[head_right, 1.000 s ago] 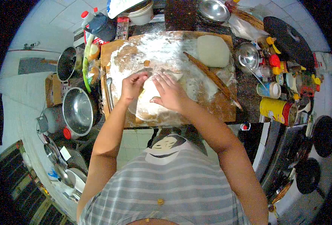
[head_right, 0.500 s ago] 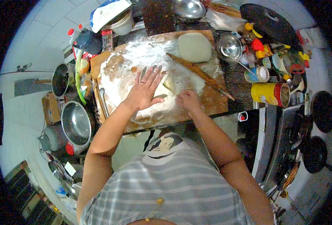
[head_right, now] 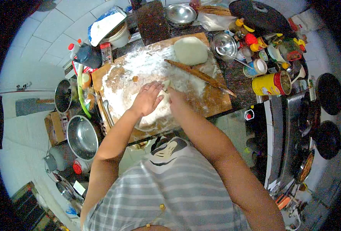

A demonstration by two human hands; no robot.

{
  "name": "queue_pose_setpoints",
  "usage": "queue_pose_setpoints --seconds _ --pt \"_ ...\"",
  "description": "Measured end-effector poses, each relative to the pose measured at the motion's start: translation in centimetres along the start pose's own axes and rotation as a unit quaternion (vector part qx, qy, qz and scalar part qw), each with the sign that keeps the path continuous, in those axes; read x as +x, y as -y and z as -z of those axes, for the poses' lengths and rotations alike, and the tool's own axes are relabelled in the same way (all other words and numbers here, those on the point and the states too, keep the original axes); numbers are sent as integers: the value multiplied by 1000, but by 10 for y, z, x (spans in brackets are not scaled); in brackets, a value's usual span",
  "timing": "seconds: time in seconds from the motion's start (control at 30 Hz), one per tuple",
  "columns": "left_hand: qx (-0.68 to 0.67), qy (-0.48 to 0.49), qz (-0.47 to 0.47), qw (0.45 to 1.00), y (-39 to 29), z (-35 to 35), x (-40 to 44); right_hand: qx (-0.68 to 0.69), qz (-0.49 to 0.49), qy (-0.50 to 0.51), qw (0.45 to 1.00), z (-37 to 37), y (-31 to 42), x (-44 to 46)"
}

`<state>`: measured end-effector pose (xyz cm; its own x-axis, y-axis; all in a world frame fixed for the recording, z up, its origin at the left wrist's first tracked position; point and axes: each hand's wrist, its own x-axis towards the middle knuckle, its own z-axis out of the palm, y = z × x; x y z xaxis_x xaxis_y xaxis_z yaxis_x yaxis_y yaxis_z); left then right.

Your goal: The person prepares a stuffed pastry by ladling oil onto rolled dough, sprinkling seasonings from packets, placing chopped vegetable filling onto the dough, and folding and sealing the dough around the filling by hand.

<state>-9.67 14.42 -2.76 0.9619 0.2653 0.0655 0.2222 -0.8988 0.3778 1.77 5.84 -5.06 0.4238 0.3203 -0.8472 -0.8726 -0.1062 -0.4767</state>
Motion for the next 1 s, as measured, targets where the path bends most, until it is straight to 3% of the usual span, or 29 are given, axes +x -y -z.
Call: queue_pose_setpoints --seconds 0.1,0.3,0.4,0.5,0.6,0.7,0.8,0.9,1.0 --pt "-17 -6 6 1000 -1 2 -4 -58 16 -2 998 0 -3 5" --pt "-55 -21 38 998 2 -6 -5 -128 317 32 939 11 -24 17" --pt "-70 -47 66 994 1 -12 -6 -153 368 46 916 11 -25 12" --pt "2 -62 80 995 -5 -15 -9 60 232 80 968 2 -19 13" --pt "35 -74 115 990 -10 -11 -10 149 172 184 956 -5 -6 -9" --pt "-37 -88 167 981 -14 -14 -11 125 191 201 953 3 -18 7" --pt "-51 -86 168 981 -10 -15 -13 84 215 226 946 -8 -12 -17" --pt "-94 -93 180 975 -4 -6 -17 -61 286 215 932 -7 -24 -14" --pt "-162 -69 177 968 14 0 -25 -283 373 188 864 -9 -32 -23"
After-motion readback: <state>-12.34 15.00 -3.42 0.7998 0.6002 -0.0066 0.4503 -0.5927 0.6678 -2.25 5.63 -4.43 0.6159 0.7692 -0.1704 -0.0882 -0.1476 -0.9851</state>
